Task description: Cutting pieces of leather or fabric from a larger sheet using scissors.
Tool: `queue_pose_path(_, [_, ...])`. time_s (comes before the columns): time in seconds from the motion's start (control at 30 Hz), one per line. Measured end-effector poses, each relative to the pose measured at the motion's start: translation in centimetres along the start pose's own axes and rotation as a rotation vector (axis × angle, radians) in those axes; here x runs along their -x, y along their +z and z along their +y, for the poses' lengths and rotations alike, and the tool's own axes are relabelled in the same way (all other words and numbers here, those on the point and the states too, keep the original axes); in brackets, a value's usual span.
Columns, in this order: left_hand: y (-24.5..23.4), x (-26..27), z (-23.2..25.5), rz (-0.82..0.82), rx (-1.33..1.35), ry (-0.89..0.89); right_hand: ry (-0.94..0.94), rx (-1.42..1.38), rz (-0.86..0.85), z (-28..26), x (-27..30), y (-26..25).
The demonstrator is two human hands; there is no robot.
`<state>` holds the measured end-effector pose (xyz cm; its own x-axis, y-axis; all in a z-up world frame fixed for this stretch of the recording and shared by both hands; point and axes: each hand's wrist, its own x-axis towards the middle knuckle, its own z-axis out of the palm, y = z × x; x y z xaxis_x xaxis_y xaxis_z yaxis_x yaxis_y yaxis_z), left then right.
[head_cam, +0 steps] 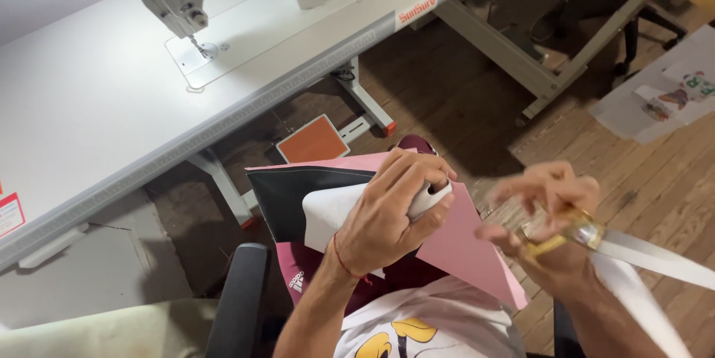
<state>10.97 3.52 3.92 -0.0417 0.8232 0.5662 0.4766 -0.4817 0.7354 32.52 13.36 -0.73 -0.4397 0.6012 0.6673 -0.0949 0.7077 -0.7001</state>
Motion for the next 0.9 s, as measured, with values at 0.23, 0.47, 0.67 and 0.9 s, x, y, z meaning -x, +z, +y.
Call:
queue_pose_path(0.23, [-0.4,0.9,-0.2,0.087,-0.071,0.048,0.120,-0.194,-0.114,-1.2,-1.9,1.6])
queue_pose_path(0.47, [0.1,2.5,-0.8,0.168,-0.112,-0.031,0.457,-0.686,-0.160,0.7,-1.5,2.6])
queue_pose_path(0.67, [0.8,3.5,-2.7,0.193,-0.099,-0.025,0.589,-0.823,-0.035,1.8,-1.8,1.5])
queue_pose_path(0.9, [0.8,3.3,-3.1,0.064,-0.163,-0.079,1.784,-0.439,-0.213,14.3,23.1,-8.7])
